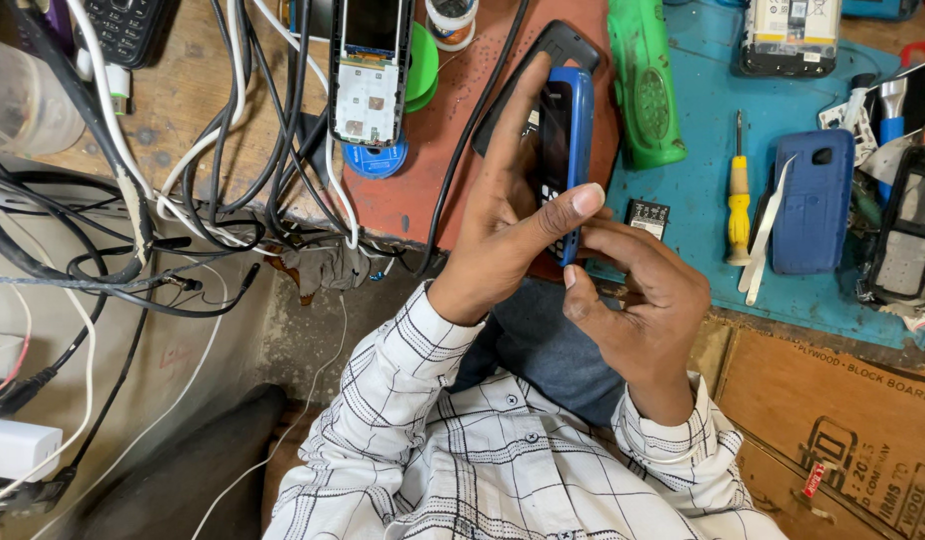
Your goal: The person repairs a blue feature phone at a cluttered workbench. They unscrew the back cover with a yellow screwdriver, remove the battery, wipe the inside of the phone with a cloth, reinsert the battery and cover, and tighten the screws with the screwdriver.
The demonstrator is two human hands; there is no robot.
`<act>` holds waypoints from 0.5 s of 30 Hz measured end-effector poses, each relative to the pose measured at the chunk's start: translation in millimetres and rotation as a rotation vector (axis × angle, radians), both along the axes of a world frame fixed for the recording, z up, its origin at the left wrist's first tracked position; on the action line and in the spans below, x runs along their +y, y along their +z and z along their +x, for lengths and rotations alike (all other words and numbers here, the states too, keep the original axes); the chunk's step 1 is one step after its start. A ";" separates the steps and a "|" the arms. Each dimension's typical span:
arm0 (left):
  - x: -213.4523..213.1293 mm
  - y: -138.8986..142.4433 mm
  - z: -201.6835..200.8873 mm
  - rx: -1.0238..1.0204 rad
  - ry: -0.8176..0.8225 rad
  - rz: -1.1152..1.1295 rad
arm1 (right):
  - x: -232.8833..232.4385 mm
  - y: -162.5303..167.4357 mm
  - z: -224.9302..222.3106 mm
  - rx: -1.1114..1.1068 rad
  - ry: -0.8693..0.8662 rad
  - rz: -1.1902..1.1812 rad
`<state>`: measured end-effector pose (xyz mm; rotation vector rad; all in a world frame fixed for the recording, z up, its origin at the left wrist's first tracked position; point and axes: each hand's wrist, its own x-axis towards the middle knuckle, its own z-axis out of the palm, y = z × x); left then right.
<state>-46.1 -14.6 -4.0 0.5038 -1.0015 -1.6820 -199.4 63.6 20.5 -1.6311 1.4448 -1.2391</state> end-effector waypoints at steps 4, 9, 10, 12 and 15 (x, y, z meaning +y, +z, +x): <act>-1.3 -0.8 0.9 -0.015 0.009 -0.083 | 0.0 -1.9 -1.5 -0.140 0.002 0.050; -0.4 -1.6 1.1 -0.021 0.014 -0.081 | 1.9 -0.6 -7.4 -0.126 -0.036 0.163; 0.4 -1.8 1.4 -0.018 0.011 -0.073 | 1.6 -0.4 -8.7 -0.122 -0.037 0.175; 1.2 -2.7 1.6 -0.019 0.002 -0.069 | 2.1 -0.2 -10.1 -0.114 -0.045 0.199; 1.6 -5.2 1.2 -0.030 0.001 -0.089 | 2.7 -0.6 -8.5 -0.106 0.027 0.063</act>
